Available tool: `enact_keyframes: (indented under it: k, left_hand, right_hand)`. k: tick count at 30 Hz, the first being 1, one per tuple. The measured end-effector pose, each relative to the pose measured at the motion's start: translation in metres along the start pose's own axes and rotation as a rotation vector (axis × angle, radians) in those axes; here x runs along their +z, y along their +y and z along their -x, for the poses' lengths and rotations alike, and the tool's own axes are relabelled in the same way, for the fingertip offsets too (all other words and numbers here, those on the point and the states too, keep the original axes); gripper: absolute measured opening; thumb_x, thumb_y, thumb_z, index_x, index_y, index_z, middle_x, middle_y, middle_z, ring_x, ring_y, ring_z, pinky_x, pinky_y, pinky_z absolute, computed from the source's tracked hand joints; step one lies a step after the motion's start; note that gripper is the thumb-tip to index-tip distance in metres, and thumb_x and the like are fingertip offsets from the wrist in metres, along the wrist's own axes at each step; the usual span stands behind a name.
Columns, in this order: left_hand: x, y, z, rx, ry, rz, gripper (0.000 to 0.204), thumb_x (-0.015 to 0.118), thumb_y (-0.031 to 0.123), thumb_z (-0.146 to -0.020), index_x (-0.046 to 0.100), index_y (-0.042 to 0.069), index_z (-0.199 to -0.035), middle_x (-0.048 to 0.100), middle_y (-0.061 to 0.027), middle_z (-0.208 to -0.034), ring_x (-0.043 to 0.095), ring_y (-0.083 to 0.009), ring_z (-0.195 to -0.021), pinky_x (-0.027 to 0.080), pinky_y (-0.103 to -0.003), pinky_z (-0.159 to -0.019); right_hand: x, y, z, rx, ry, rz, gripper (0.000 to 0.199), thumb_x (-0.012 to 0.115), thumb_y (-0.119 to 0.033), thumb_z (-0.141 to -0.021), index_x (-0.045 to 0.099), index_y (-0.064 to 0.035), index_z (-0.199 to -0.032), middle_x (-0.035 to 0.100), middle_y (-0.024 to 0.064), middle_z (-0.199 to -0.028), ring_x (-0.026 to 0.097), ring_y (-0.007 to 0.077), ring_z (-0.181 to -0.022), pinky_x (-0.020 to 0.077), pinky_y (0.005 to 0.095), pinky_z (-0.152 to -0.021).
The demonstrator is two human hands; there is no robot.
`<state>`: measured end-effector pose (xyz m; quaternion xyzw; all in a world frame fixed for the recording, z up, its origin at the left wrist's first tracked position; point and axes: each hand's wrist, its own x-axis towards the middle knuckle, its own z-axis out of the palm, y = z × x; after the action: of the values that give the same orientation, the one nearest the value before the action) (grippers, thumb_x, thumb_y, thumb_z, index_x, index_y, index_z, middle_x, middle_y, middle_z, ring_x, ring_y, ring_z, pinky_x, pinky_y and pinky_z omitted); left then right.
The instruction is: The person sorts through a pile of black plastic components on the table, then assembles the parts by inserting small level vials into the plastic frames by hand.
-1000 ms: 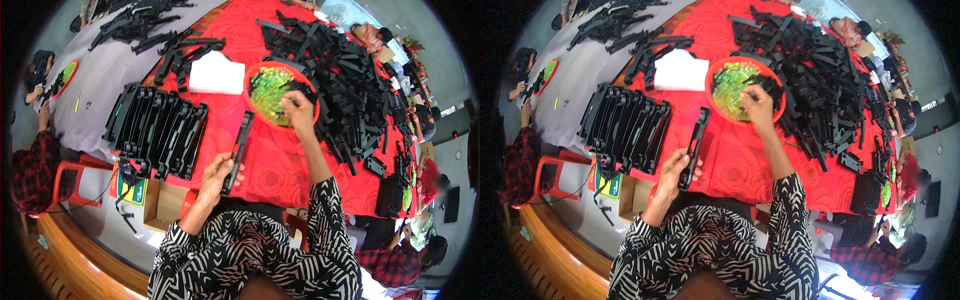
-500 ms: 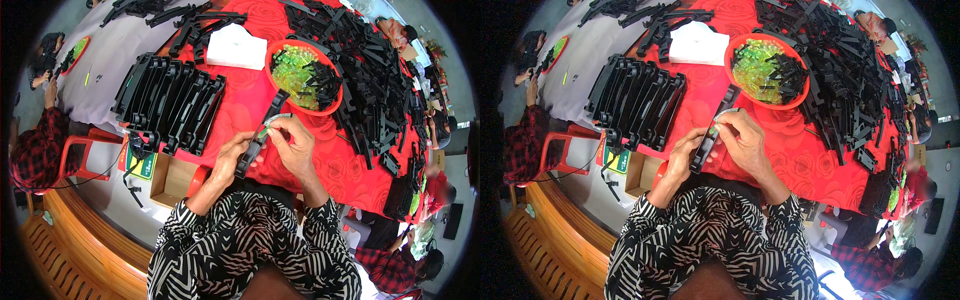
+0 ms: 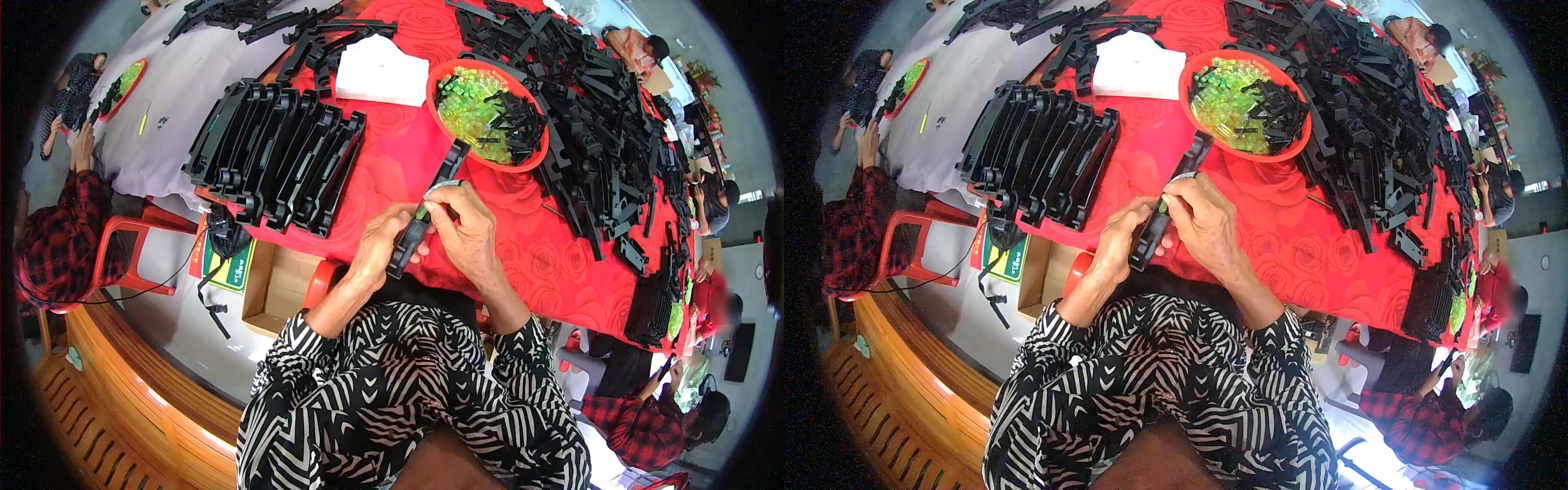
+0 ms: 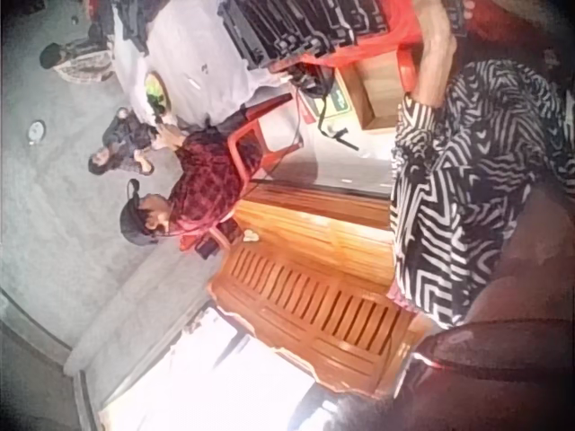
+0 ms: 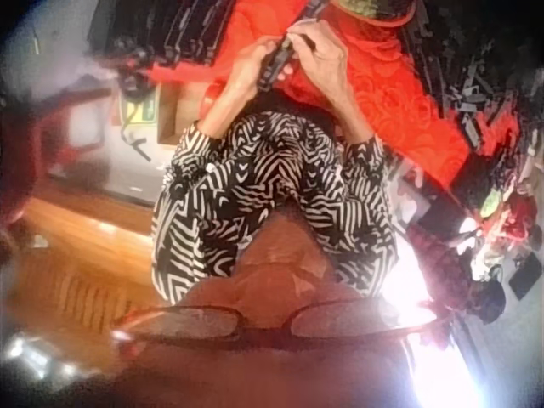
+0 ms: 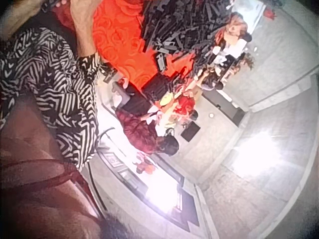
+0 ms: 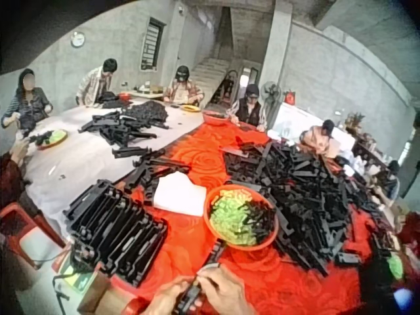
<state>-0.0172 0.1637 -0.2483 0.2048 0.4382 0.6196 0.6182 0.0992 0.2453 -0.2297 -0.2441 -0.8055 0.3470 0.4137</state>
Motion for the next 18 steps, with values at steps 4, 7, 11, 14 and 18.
enact_keyframes:
  k: [4,7,11,14,18]
  left_hand:
    - [0.006,-0.001,0.004,0.043,0.020,-0.098,0.036,0.036,0.022,-0.087,0.050,-0.004,-0.106,0.059,-0.0123,-0.076,0.059,-0.0173,-0.060,0.049,-0.025,-0.053]
    - [0.012,0.001,0.010,0.064,0.022,-0.119,0.034,0.036,0.022,-0.087,0.049,-0.004,-0.105,0.058,-0.0115,-0.075,0.059,-0.0166,-0.059,0.049,-0.024,-0.052]
    - [0.016,-0.002,0.014,0.084,-0.041,-0.138,0.027,0.039,0.021,-0.089,0.049,-0.003,-0.099,0.058,-0.0095,-0.072,0.058,-0.0149,-0.056,0.048,-0.023,-0.049]
    - [0.019,-0.014,0.012,0.110,-0.042,-0.255,0.022,0.044,0.019,-0.088,0.048,-0.002,-0.096,0.060,-0.0101,-0.078,0.055,-0.0117,-0.053,0.046,-0.022,-0.046]
    - [0.024,-0.027,0.010,0.163,0.011,-0.393,0.019,0.046,0.017,-0.088,0.047,-0.002,-0.093,0.057,-0.0067,-0.067,0.053,-0.0099,-0.049,0.045,-0.022,-0.043]
  right_hand:
    - [-0.004,-0.003,0.006,-0.214,0.095,0.282,0.016,0.061,0.000,-0.072,0.058,-0.0016,-0.088,0.052,0.0125,-0.077,0.054,0.0267,-0.067,0.0446,0.0346,-0.056]
    - [-0.010,-0.011,0.013,-0.298,0.114,0.437,0.020,0.060,-0.003,-0.073,0.059,-0.0007,-0.092,0.049,0.0139,-0.079,0.051,0.0286,-0.070,0.0432,0.0363,-0.058]
    - [-0.019,-0.019,0.022,-0.348,0.098,0.547,0.023,0.059,-0.008,-0.074,0.059,-0.0002,-0.096,0.044,0.0142,-0.080,0.047,0.0292,-0.073,0.0411,0.0378,-0.060]
    - [-0.024,-0.027,0.031,-0.335,0.074,0.601,0.025,0.058,-0.009,-0.074,0.058,0.0001,-0.097,0.044,0.0142,-0.082,0.047,0.0286,-0.074,0.0405,0.0378,-0.063]
    - [-0.028,-0.020,0.044,-0.351,0.047,0.704,0.030,0.057,-0.012,-0.072,0.057,0.0009,-0.099,0.044,0.0139,-0.084,0.046,0.0283,-0.075,0.0389,0.0373,-0.064]
